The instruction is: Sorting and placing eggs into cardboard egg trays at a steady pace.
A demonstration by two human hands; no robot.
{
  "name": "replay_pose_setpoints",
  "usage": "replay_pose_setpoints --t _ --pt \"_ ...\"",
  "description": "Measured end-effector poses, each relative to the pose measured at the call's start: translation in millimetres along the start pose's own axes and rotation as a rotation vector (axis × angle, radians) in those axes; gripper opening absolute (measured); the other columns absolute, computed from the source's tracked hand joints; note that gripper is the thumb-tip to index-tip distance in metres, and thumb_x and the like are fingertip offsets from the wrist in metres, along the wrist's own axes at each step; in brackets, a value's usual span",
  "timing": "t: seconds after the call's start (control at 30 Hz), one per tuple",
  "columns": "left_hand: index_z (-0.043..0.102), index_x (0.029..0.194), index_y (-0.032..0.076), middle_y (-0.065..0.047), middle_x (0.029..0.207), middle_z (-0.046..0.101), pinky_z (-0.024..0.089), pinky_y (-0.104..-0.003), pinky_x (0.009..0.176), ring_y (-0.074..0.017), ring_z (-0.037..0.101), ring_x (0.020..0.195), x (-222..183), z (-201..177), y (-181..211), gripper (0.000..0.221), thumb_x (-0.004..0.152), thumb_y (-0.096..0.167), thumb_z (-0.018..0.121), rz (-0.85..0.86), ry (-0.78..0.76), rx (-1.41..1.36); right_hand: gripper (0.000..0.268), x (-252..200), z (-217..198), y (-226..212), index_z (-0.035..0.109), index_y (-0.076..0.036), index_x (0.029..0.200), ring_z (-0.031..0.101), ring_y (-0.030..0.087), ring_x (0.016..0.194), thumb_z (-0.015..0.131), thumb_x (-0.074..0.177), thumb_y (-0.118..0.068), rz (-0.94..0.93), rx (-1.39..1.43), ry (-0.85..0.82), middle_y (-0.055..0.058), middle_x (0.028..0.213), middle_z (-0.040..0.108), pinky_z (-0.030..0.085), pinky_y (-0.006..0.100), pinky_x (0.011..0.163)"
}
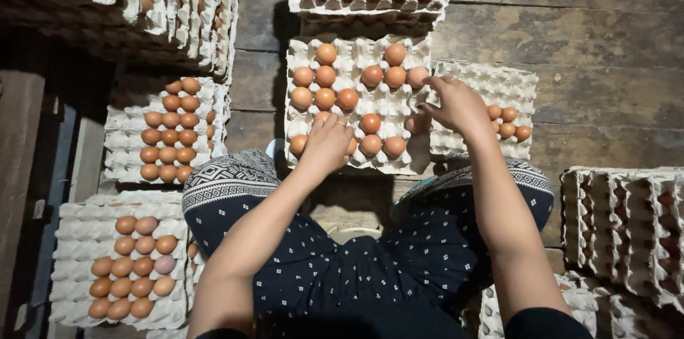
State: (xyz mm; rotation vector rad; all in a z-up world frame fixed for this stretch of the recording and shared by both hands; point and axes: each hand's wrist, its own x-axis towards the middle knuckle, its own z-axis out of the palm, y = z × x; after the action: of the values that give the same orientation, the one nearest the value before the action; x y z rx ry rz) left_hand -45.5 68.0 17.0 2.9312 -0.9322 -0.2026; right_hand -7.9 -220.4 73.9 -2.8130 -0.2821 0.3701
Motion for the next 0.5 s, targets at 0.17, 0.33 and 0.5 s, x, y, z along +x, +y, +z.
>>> replay_pose_setpoints --t 0.17,0.33,0.5 --pt "0.069 0.104 0.011 -0.011 0.099 0.064 0.042 -0.044 0.096 -0.0302 0.058 0.105 10.2 13.8 -22.2 0.054 0.062 0.042 0.081 0.003 -0.047 -0.222 0.058 10.3 0.8 -0.1 0.052 -0.017 0.136 0.060 0.044 0.112 0.069 0.083 -0.030 0.074 -0.010 0.019 0.017 0.127 0.057 0.053 0.060 0.083" --pt "0.061 0.120 0.010 -0.020 0.111 0.065 0.049 -0.050 0.094 -0.0395 0.062 0.109 -5.0 -46.1 -26.8 0.052 0.072 0.022 0.078 -0.136 -0.093 -0.917 0.063 29.2 20.2 11.8 0.051 -0.017 0.136 0.060 0.045 0.110 0.073 0.078 -0.027 0.057 -0.028 0.068 0.017 0.124 0.056 0.054 0.059 0.083" --pt "0.050 0.124 0.009 -0.013 0.119 0.047 0.046 -0.048 0.103 -0.0367 0.052 0.121 5.1 -11.4 -49.7 0.055 0.077 0.006 0.079 -0.183 -0.043 -1.469 0.053 47.3 32.7 7.2 0.054 -0.012 0.128 0.063 0.047 0.102 0.066 0.076 -0.014 0.054 -0.027 0.085 0.016 0.119 0.053 0.055 0.059 0.081"
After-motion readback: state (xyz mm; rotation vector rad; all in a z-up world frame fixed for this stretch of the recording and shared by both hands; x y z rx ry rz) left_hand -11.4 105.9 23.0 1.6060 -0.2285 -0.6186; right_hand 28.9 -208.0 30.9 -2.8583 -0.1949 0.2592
